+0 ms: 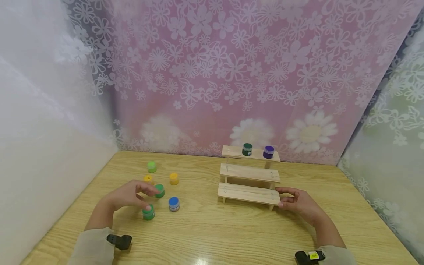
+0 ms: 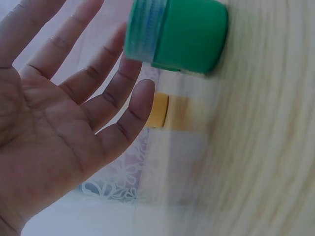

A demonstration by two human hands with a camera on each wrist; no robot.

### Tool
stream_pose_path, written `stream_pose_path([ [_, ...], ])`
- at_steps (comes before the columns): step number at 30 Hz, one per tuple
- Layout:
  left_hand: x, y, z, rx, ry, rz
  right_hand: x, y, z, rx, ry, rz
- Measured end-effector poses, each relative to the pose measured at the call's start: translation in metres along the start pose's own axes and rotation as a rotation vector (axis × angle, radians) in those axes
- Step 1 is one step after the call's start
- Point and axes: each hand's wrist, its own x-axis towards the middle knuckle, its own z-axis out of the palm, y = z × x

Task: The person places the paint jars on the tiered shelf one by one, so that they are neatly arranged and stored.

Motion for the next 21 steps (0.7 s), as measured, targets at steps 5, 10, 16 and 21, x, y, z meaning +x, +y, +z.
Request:
stream_pose_path([
  [5,-0.001,-0.008,-0.002,-0.013,-0.033,-0.043,0.0,-0.001,0.0,-0.001,0.0,0.002],
  [10,0.0,-0.014,-0.002,-0.015,-0.061,-0.051,0.0,-0.001,0.001,0.004,-0.004,0.002],
  [16,-0.001,-0.016,-0.002,-0.006,-0.106,-0.08,0.0,0.0,0.0,0.012,-0.008,0.0],
  [21,-0.001,-0.015,0.0,-0.037,-0.147,-0.096,-0.001,0.001,0.0,0.015,-0.014,-0.01],
])
